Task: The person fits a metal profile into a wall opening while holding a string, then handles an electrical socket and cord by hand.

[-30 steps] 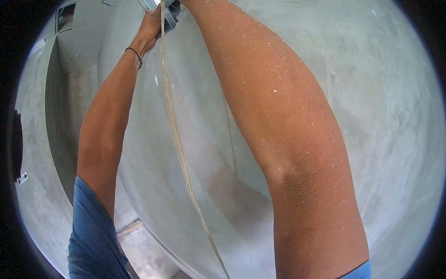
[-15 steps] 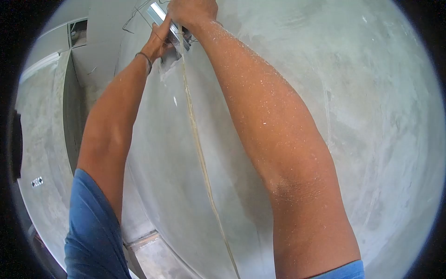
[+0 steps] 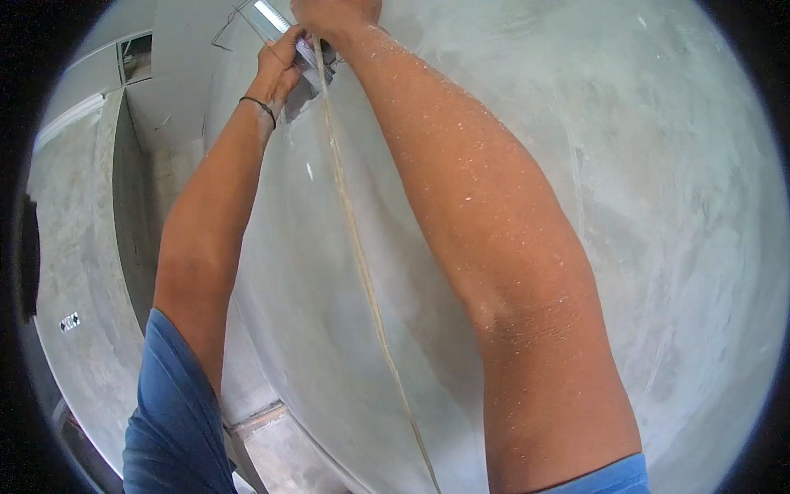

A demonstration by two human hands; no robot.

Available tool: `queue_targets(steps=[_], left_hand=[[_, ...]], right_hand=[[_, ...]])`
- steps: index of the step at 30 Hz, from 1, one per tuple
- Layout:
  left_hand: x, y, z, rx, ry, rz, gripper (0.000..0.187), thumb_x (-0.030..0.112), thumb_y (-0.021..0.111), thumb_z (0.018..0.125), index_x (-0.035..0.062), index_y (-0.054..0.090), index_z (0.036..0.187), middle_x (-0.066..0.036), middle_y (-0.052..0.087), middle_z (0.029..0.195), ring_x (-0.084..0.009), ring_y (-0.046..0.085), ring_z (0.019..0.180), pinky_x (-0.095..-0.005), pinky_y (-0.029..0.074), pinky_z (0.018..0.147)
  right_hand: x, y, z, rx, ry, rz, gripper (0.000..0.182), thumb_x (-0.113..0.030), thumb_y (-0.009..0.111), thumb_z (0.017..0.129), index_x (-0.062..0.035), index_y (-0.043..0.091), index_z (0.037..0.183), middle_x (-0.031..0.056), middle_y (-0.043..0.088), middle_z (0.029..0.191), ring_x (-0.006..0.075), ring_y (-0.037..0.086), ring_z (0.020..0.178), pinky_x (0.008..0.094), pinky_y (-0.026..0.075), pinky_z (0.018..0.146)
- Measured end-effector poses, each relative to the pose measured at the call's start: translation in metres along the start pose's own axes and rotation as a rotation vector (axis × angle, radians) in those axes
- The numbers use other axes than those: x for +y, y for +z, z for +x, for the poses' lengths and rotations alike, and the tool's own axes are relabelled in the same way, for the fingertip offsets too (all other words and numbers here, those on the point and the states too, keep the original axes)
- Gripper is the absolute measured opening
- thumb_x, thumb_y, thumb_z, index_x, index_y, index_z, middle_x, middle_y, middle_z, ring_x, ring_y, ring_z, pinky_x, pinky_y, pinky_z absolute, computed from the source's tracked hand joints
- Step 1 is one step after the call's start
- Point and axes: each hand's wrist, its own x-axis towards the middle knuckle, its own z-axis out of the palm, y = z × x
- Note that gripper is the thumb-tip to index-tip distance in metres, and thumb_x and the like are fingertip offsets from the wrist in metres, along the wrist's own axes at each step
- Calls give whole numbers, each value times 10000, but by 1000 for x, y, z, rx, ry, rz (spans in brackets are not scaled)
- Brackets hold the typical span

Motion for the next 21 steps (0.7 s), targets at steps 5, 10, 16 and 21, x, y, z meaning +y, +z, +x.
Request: queue_targets(steps=[5, 10, 16, 21], left_hand=[[13, 3, -42, 50, 92, -75, 229, 71, 765, 874, -32, 588, 978, -131, 688, 877, -236, 688, 767, -379, 589, 691], [13, 11, -111, 14, 226, -103, 250, 41, 766, 873, -54, 602, 1035, -139, 685, 898, -243, 680, 832, -357, 580, 748], [13, 18, -152, 80, 415, -29, 233, 34, 786, 865, -2, 593, 991, -128, 696, 939, -222, 674, 849, -345, 554, 808], [-35, 9, -201, -92, 735, 452, 332, 12, 821, 832, 59, 523, 971, -140, 706, 1047, -224, 659, 1132, -363, 476, 1049]], right_hand=[[10, 13, 7, 46, -67, 1, 317, -185, 696, 884, 85, 640, 1040, 323, 677, 1049, 469, 675, 1016, 488, 551, 891], [12, 13, 10, 175, -58, 20, 321, -198, 703, 878, 85, 640, 1015, 343, 667, 1032, 475, 668, 989, 511, 540, 874], [11, 5, -1, 181, -144, 27, 356, -223, 724, 878, 111, 645, 972, 339, 681, 979, 488, 672, 962, 501, 546, 850], [29, 8, -19, -92, -153, 86, 301, -180, 751, 854, 91, 664, 952, 324, 697, 934, 471, 695, 927, 492, 558, 809]])
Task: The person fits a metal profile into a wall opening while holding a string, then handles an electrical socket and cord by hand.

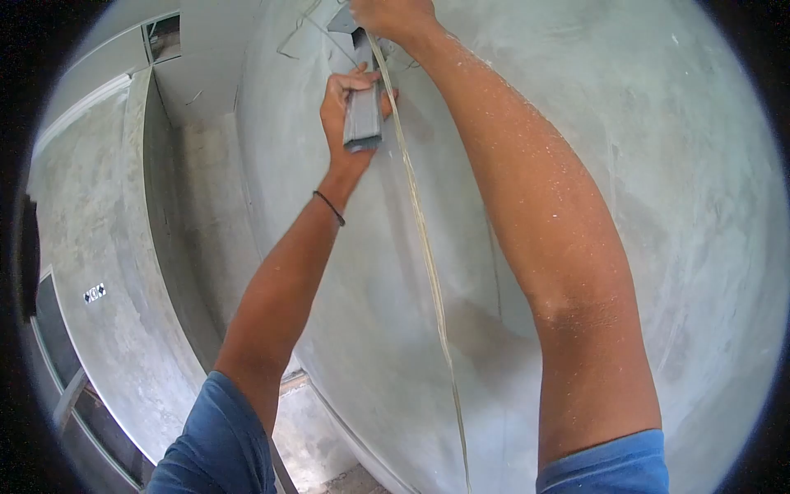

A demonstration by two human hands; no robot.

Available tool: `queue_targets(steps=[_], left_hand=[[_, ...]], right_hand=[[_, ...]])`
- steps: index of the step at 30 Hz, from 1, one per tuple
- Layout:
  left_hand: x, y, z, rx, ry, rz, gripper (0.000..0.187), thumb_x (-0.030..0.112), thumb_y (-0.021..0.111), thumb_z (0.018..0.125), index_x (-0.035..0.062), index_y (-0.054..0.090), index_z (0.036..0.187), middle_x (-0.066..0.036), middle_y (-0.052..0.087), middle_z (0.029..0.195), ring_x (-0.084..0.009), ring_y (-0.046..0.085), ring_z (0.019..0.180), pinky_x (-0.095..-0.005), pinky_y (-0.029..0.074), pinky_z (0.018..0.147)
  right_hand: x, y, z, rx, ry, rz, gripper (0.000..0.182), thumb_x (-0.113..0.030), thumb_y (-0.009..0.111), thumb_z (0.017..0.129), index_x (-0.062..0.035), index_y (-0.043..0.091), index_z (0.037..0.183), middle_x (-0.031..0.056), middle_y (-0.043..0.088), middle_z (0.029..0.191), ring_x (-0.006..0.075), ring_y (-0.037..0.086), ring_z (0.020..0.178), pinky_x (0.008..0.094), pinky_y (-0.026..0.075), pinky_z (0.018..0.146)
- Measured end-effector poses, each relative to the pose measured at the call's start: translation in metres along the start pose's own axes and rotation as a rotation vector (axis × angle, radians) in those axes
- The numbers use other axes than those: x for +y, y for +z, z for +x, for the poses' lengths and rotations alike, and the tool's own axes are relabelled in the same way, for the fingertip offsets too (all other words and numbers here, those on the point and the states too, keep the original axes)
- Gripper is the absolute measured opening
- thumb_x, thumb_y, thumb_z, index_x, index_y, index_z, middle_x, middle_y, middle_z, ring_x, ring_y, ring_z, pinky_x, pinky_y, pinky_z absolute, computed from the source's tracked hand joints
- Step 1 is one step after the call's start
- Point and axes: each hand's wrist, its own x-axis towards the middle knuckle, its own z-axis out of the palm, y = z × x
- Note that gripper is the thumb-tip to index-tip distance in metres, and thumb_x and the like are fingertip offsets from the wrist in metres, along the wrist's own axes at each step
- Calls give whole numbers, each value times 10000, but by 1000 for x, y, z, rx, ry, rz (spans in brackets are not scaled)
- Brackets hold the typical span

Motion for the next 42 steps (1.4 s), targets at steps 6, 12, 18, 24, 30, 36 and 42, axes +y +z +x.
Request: queue_targets(steps=[6, 12, 18, 24, 30, 36, 42], left_hand=[[-13, -34, 31, -18, -135, -117, 358, 67, 853, 833, 31, 549, 1018, -150, 690, 1157, -221, 628, 1203, -395, 456, 1106], [-9, -85, 107, 48, -488, -344, 315, 108, 810, 890, -19, 593, 1080, -174, 684, 1193, -245, 648, 1179, -407, 520, 1090], [-11, -91, 109, 55, -593, -436, 280, 110, 761, 932, -40, 613, 1116, -199, 673, 1231, -264, 663, 1158, -431, 571, 1038], [-32, -132, 109, -200, -523, 14, 256, 174, 709, 962, -40, 660, 1095, -133, 738, 1152, -198, 673, 1078, -355, 549, 925], [-20, -82, 97, -290, -470, -307, 230, 111, 742, 933, -37, 629, 1068, -172, 734, 1158, -211, 673, 1100, -369, 526, 997], [-21, -48, 64, 51, -421, -408, 365, 99, 796, 888, -70, 627, 1163, -170, 720, 1140, -219, 673, 1091, -350, 492, 1012], [0, -73, 65, -164, -454, -181, 479, 249, 793, 914, -60, 620, 1237, -118, 664, 1215, -204, 571, 1181, -339, 449, 1019]], right_hand=[[13, 9, -5, -20, 98, -81, 263, -168, 774, 848, 54, 693, 963, 307, 707, 951, 436, 706, 944, 479, 558, 824], [0, 1, 2, 38, 132, -19, 291, -198, 754, 887, 58, 686, 1008, 297, 709, 1014, 429, 696, 1001, 472, 548, 873], [-5, 6, 4, 58, 134, -61, 298, -204, 745, 895, 56, 689, 1031, 287, 714, 1020, 436, 696, 996, 472, 552, 869], [-4, 7, 9, 38, 118, -51, 284, -184, 743, 877, 47, 694, 1035, 286, 717, 1016, 441, 694, 1006, 466, 554, 872], [0, 18, 8, 73, 24, -37, 266, -172, 739, 865, 48, 697, 1010, 283, 719, 999, 442, 696, 999, 463, 556, 879], [11, 29, -2, -14, -53, -170, 316, -248, 747, 869, 50, 707, 969, 283, 718, 991, 447, 694, 983, 483, 558, 863], [-10, 35, -24, -217, 12, -196, 303, -261, 761, 858, 40, 724, 870, 288, 717, 953, 448, 701, 945, 488, 566, 821]])
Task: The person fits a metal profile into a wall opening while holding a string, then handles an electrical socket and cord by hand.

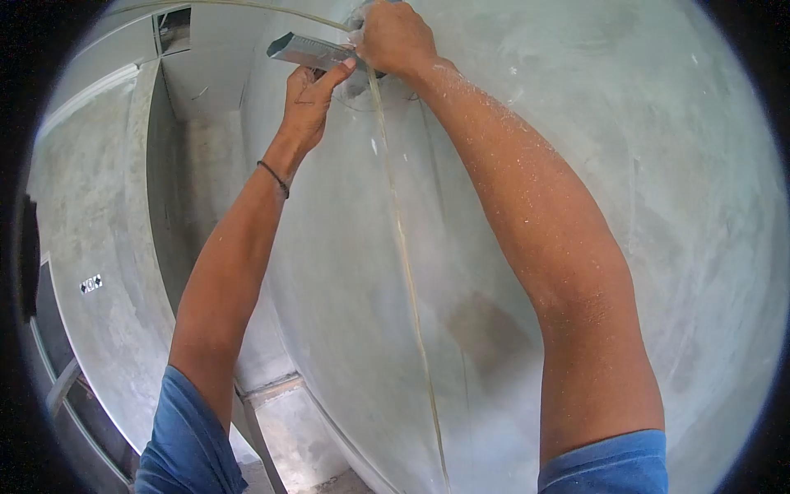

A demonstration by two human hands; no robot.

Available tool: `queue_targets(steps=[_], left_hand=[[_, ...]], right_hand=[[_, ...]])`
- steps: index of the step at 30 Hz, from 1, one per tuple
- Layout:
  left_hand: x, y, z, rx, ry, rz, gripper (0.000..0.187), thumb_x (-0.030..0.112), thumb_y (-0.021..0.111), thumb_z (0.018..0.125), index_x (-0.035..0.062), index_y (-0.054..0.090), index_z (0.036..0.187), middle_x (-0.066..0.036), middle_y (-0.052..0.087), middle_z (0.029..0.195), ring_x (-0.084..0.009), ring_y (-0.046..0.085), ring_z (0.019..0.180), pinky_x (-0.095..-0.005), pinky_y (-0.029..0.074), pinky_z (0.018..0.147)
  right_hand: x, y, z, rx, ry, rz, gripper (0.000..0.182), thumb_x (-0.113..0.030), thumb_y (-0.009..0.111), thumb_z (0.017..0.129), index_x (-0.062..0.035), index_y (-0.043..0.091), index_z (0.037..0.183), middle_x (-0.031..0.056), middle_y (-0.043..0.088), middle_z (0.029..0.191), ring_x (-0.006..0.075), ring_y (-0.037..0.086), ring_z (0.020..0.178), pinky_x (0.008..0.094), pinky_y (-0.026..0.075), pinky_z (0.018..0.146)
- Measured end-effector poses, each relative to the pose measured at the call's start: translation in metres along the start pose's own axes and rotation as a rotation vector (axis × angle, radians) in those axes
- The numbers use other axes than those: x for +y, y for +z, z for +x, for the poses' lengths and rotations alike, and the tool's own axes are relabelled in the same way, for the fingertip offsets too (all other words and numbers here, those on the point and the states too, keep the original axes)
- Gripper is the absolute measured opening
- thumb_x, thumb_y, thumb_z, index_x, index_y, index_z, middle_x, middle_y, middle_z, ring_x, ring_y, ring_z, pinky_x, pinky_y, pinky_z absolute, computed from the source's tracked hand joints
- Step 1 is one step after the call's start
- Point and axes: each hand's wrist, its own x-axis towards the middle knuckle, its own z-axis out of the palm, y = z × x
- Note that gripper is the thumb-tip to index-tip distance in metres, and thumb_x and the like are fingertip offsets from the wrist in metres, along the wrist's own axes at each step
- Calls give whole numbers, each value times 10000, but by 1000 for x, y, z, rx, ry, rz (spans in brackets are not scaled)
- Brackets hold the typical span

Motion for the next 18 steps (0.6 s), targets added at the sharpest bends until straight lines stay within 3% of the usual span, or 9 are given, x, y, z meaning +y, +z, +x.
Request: queue_targets(steps=[2, 4, 8, 10, 14, 16, 17, 18], left_hand=[[5, -10, -1, -67, 2, 18, 513, 271, 780, 926, -75, 602, 1259, -121, 655, 1237, -221, 562, 1212, -356, 453, 1038], [17, -14, 0, -73, -54, -49, 541, 326, 768, 938, -6, 590, 1325, -108, 617, 1294, -239, 551, 1245, -417, 469, 1082], [36, -21, -1, -105, -130, -51, 547, 393, 766, 936, 96, 587, 1359, -95, 591, 1312, -249, 551, 1257, -481, 492, 1098], [29, -26, 0, -271, -126, -50, 502, 458, 740, 937, 159, 608, 1318, -75, 593, 1302, -232, 551, 1255, -478, 515, 1078], [9, -5, -10, -158, -56, -125, 496, 478, 709, 947, 114, 609, 1269, -84, 579, 1391, -211, 551, 1257, -465, 531, 1049], [8, 4, -11, -73, 52, -148, 488, 485, 684, 963, 86, 610, 1234, -106, 574, 1446, -196, 576, 1228, -436, 522, 1055], [8, 3, -9, -71, 52, -154, 488, 485, 684, 963, 86, 610, 1234, -106, 574, 1446, -196, 576, 1228, -436, 522, 1055], [6, -3, -7, -101, 100, -79, 500, 492, 681, 962, 76, 609, 1228, -117, 582, 1444, -202, 587, 1220, -423, 513, 1065]], right_hand=[[5, 10, -5, 31, -16, -40, 284, -242, 760, 860, 40, 724, 848, 290, 717, 947, 443, 705, 940, 484, 568, 812], [7, 14, -8, -15, -54, -65, 226, -210, 716, 860, -48, 767, 1009, 213, 743, 1022, 394, 718, 957, 491, 573, 844], [3, 15, -9, -94, -100, -126, 192, -103, 729, 793, -13, 761, 960, 236, 742, 986, 417, 718, 936, 485, 577, 835], [8, 18, -7, -176, -176, -169, 179, -107, 725, 791, -3, 760, 931, 240, 742, 959, 425, 717, 934, 493, 573, 820], [24, 18, 11, -244, -299, -54, 201, -138, 720, 807, 24, 749, 922, 235, 744, 946, 421, 719, 967, 487, 570, 819], [26, -1, 20, -114, -279, 266, 248, -180, 733, 883, 64, 705, 921, 297, 716, 946, 422, 717, 931, 469, 571, 791], [26, -8, 24, -118, -279, 260, 248, -180, 733, 883, 64, 705, 921, 297, 716, 946, 422, 717, 931, 469, 571, 791], [28, -11, 31, 58, -59, 274, 241, -154, 714, 891, 76, 686, 955, 300, 715, 949, 410, 721, 930, 464, 572, 789]])
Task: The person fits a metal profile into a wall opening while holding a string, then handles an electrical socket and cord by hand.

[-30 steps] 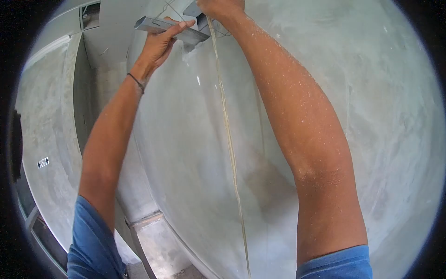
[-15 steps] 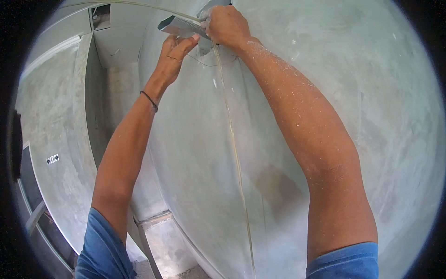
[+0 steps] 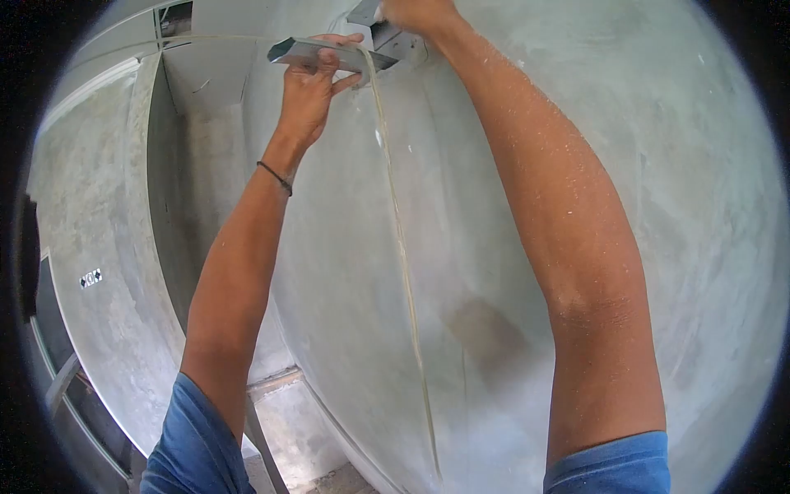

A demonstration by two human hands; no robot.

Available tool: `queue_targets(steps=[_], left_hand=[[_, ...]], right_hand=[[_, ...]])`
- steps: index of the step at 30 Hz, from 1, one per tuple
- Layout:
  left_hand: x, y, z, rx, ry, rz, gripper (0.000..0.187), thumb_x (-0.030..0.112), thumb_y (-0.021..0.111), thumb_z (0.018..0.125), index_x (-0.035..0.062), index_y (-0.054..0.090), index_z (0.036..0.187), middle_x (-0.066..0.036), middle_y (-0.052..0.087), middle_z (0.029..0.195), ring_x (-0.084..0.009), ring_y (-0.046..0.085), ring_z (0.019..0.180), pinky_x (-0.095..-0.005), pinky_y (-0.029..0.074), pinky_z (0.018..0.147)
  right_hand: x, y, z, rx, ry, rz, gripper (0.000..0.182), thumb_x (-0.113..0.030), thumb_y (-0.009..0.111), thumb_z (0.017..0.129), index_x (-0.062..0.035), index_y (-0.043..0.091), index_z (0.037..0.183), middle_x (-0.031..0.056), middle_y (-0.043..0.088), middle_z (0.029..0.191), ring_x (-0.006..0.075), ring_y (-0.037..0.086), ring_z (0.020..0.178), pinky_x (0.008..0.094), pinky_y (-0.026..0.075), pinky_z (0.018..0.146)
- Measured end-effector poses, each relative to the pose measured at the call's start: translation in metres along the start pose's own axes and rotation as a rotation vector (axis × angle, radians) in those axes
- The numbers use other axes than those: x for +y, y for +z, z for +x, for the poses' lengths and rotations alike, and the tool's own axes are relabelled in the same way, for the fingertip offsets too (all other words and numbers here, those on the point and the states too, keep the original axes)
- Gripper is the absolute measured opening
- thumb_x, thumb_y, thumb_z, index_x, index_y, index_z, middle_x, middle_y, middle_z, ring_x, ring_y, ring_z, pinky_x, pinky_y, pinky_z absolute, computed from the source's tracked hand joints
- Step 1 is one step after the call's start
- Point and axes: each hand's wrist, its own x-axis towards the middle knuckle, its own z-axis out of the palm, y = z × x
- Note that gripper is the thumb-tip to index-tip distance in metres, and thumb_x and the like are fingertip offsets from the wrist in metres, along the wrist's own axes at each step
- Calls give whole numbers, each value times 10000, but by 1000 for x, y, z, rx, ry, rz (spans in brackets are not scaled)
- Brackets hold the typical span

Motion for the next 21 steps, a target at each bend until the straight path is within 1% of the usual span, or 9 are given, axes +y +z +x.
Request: queue_targets(steps=[2, 6, 9, 11, 12, 14, 18, 20, 21], left_hand=[[-6, -6, 1, -37, 44, 75, 512, 500, 677, 961, 65, 609, 1223, -129, 590, 1441, -208, 598, 1212, -410, 504, 1076], [-6, -6, -17, -13, 72, 98, 537, 507, 689, 945, 55, 598, 1221, -136, 635, 1380, -217, 598, 1232, -397, 468, 1110], [2, -2, -29, -9, 61, 66, 531, 488, 701, 943, 61, 586, 1238, -137, 644, 1368, -211, 574, 1270, -395, 445, 1127], [8, -1, -33, -14, 44, 47, 523, 473, 705, 947, 64, 580, 1248, -137, 648, 1363, -208, 563, 1284, -391, 433, 1135], [11, -1, -33, -10, 25, 31, 480, 424, 739, 934, 72, 599, 1229, -117, 651, 1352, -205, 567, 1270, -375, 443, 1116], [16, -2, -34, -4, 9, 15, 441, 375, 773, 920, 80, 619, 1209, -96, 654, 1341, -202, 571, 1256, -359, 452, 1096], [22, -5, -41, -8, -13, 115, 419, 390, 699, 979, 77, 579, 1229, -115, 647, 1356, -209, 547, 1298, -376, 439, 1123], [16, -11, -48, 7, -41, 97, 401, 368, 700, 983, 77, 578, 1230, -103, 635, 1371, -201, 540, 1306, -365, 445, 1115], [9, -16, -54, 51, -58, 9, 391, 345, 699, 988, 73, 576, 1241, -96, 617, 1390, -186, 532, 1310, -352, 450, 1113]], right_hand=[[2, -2, 8, 320, 181, -92, 267, -118, 694, 898, 102, 628, 1032, 297, 713, 956, 391, 726, 931, 458, 577, 776], [-9, -14, 2, 293, 296, 116, 250, -120, 711, 893, 90, 633, 1004, 288, 715, 952, 391, 724, 943, 461, 574, 782], [7, -8, 12, 411, 221, -207, 271, -128, 742, 873, 86, 633, 998, 256, 724, 930, 363, 726, 932, 460, 570, 797], [-15, -22, 7, -20, 363, -20, 232, -132, 727, 856, 75, 672, 946, 213, 732, 896, 304, 708, 875, 437, 555, 781], [-36, -35, 3, -20, 361, -18, 232, -132, 727, 856, 75, 672, 946, 213, 732, 896, 304, 708, 875, 437, 555, 781], [-77, -61, -5, -690, 147, -288, 193, -110, 687, 837, 73, 706, 895, 182, 731, 866, 262, 661, 788, 418, 533, 732], [-68, -66, -6, -682, 50, 58, 223, -123, 627, 845, 73, 729, 877, 188, 728, 860, 273, 625, 770, 419, 515, 729], [-40, -37, 9, 167, 319, 310, 267, -129, 609, 867, 117, 711, 891, 206, 717, 850, 309, 651, 784, 439, 524, 745], [-35, -35, 12, 167, 315, 314, 267, -129, 609, 867, 117, 711, 891, 206, 717, 850, 309, 651, 784, 439, 524, 745]])
